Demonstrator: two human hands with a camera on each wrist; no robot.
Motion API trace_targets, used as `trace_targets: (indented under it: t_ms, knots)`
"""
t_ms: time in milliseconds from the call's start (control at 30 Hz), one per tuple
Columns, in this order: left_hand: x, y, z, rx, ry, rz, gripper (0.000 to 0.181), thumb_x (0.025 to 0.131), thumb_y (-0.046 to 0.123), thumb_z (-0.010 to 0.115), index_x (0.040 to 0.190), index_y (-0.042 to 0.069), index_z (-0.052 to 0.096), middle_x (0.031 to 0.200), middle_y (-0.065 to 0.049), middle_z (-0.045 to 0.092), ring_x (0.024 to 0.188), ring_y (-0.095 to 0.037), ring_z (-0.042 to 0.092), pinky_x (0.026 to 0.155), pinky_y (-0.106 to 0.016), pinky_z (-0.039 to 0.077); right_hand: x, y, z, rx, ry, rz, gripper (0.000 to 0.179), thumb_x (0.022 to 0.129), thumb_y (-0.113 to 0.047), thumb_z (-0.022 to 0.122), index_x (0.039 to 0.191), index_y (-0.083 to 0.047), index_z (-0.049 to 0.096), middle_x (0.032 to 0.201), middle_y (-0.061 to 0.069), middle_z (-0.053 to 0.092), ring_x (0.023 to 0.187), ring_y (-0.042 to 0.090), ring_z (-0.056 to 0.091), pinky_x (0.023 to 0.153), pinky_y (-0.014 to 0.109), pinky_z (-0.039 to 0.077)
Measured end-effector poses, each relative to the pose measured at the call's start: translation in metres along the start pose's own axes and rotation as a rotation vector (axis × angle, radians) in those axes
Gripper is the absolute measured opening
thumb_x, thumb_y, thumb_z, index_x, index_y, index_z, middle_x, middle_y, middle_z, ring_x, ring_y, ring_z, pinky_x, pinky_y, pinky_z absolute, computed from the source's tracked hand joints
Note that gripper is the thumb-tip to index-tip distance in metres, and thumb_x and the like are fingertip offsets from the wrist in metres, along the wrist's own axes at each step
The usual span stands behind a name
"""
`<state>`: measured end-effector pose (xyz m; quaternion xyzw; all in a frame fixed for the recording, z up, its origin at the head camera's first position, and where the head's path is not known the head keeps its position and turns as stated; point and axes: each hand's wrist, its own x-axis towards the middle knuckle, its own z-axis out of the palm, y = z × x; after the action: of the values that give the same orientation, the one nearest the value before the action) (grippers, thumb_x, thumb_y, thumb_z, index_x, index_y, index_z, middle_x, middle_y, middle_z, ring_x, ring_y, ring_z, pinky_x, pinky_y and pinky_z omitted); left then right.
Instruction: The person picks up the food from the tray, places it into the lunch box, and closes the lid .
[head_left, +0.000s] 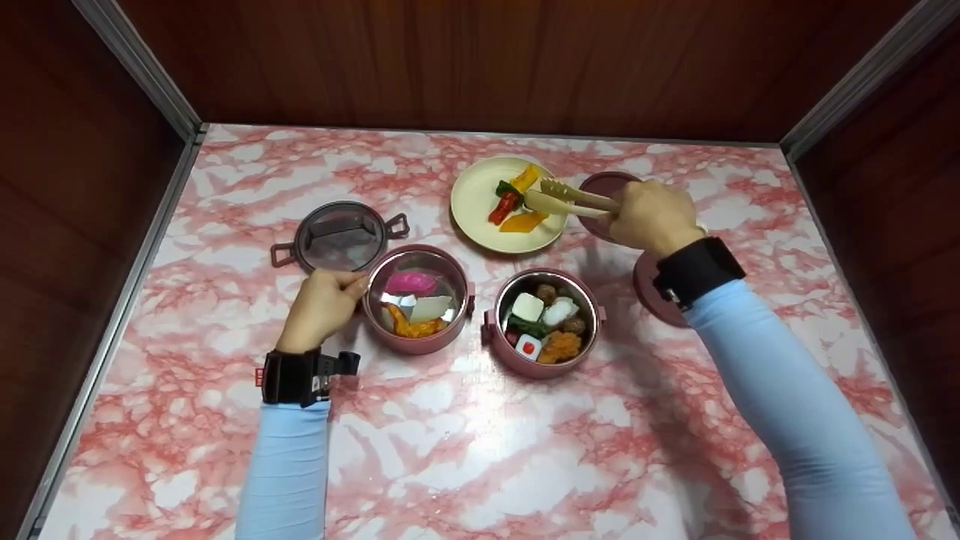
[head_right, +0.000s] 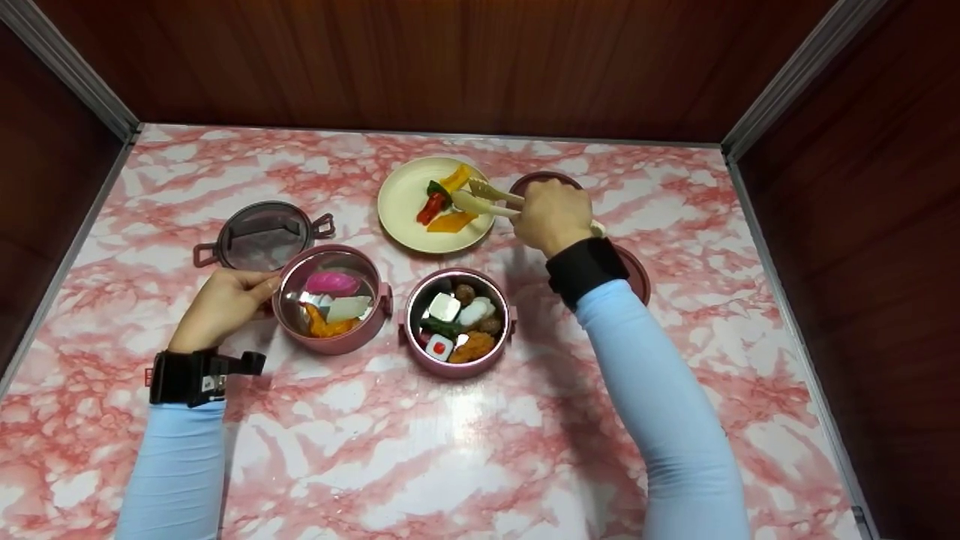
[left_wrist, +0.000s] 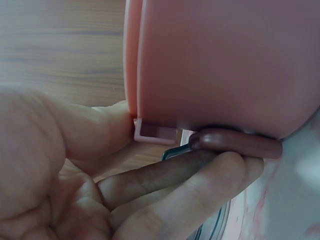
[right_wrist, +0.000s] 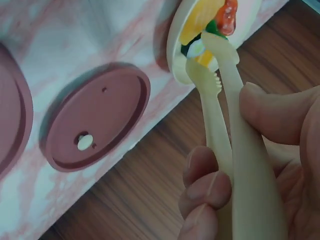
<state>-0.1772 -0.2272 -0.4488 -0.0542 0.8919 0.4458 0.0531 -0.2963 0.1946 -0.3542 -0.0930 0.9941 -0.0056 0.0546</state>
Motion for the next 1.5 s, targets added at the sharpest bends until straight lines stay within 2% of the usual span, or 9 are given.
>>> trace_targets:
  t_ms: [200, 367, 600, 800, 867, 1167, 1267, 1367, 1500]
  knots:
    - [0.0, -0.001, 0.0, -0.021, -0.017, -0.026, 0.028, 0.101, 0.021, 0.058, 0.123, 0.007, 0.069, 0.101, -0.015, 0.074, 0.078, -0.026, 0.067, 0.068, -0.033, 0.051, 0.007, -0.001, 0.0, -0.084, 0.012, -0.081, 0.028, 0.088, -0.036, 0.066, 0.093, -0.009, 0.069, 0.087, 0.022, 0.067, 0.078, 0.044, 0.063, 0.069, 0.065, 0.046]
    - [0.0, 0.0, 0.0, -0.018, -0.014, -0.026, 0.028, 0.101, 0.022, 0.059, 0.123, 0.008, 0.069, 0.102, -0.015, 0.073, 0.078, -0.026, 0.067, 0.067, -0.033, 0.05, 0.01, 0.0, 0.001, -0.107, 0.044, -0.108, 0.026, 0.086, -0.031, 0.067, 0.101, -0.01, 0.069, 0.089, 0.025, 0.066, 0.08, 0.046, 0.063, 0.065, 0.066, 0.047]
    - [0.0, 0.001, 0.0, -0.001, -0.007, -0.011, 0.027, 0.101, 0.021, 0.059, 0.122, 0.007, 0.07, 0.102, -0.015, 0.073, 0.076, -0.024, 0.065, 0.067, -0.033, 0.05, 0.007, -0.001, 0.003, -0.055, 0.053, -0.064, 0.024, 0.084, -0.031, 0.067, 0.088, -0.008, 0.067, 0.088, 0.025, 0.065, 0.081, 0.047, 0.062, 0.071, 0.07, 0.044]
    - [-0.001, 0.001, 0.0, 0.001, 0.002, 0.0, 0.027, 0.1, 0.022, 0.06, 0.121, 0.008, 0.071, 0.103, -0.014, 0.073, 0.079, -0.023, 0.066, 0.07, -0.034, 0.049, 0.005, -0.005, -0.002, 0.01, 0.006, 0.02, 0.035, 0.087, -0.038, 0.062, 0.082, -0.003, 0.064, 0.087, 0.026, 0.063, 0.08, 0.047, 0.062, 0.068, 0.062, 0.049]
    - [-0.001, 0.001, 0.0, 0.003, 0.003, -0.002, 0.027, 0.1, 0.022, 0.06, 0.121, 0.009, 0.071, 0.104, -0.014, 0.073, 0.079, -0.024, 0.066, 0.07, -0.034, 0.049, 0.006, -0.006, -0.004, 0.003, -0.019, 0.02, 0.036, 0.088, -0.038, 0.061, 0.082, -0.003, 0.064, 0.088, 0.026, 0.063, 0.08, 0.046, 0.062, 0.065, 0.06, 0.05]
    - [0.001, 0.001, 0.001, -0.004, -0.016, -0.005, 0.027, 0.101, 0.019, 0.059, 0.123, 0.007, 0.069, 0.105, -0.016, 0.073, 0.074, -0.024, 0.065, 0.064, -0.032, 0.049, 0.016, 0.005, -0.001, -0.104, 0.006, -0.135, 0.029, 0.086, -0.033, 0.064, 0.092, -0.004, 0.068, 0.085, 0.025, 0.065, 0.076, 0.045, 0.061, 0.06, 0.061, 0.048]
    - [0.001, 0.0, 0.001, -0.007, -0.018, -0.009, 0.027, 0.101, 0.019, 0.059, 0.122, 0.007, 0.069, 0.103, -0.015, 0.073, 0.074, -0.023, 0.065, 0.065, -0.032, 0.05, 0.019, 0.009, 0.0, -0.131, 0.012, -0.168, 0.027, 0.088, -0.032, 0.062, 0.09, -0.005, 0.067, 0.081, 0.023, 0.064, 0.074, 0.044, 0.061, 0.059, 0.06, 0.048]
    - [0.001, 0.0, 0.001, -0.002, -0.012, -0.009, 0.027, 0.101, 0.02, 0.059, 0.121, 0.007, 0.07, 0.099, -0.014, 0.074, 0.073, -0.022, 0.065, 0.066, -0.033, 0.05, 0.021, 0.011, 0.001, -0.105, -0.027, -0.145, 0.029, 0.089, -0.034, 0.06, 0.086, -0.006, 0.066, 0.08, 0.021, 0.063, 0.072, 0.042, 0.06, 0.059, 0.058, 0.048]
    - [0.001, 0.0, 0.001, -0.003, -0.005, -0.007, 0.026, 0.101, 0.02, 0.059, 0.121, 0.007, 0.07, 0.096, -0.014, 0.074, 0.072, -0.022, 0.064, 0.065, -0.033, 0.05, 0.022, 0.007, 0.0, -0.036, -0.114, -0.063, 0.033, 0.091, -0.036, 0.055, 0.087, -0.006, 0.067, 0.087, 0.02, 0.062, 0.074, 0.04, 0.059, 0.059, 0.054, 0.048]
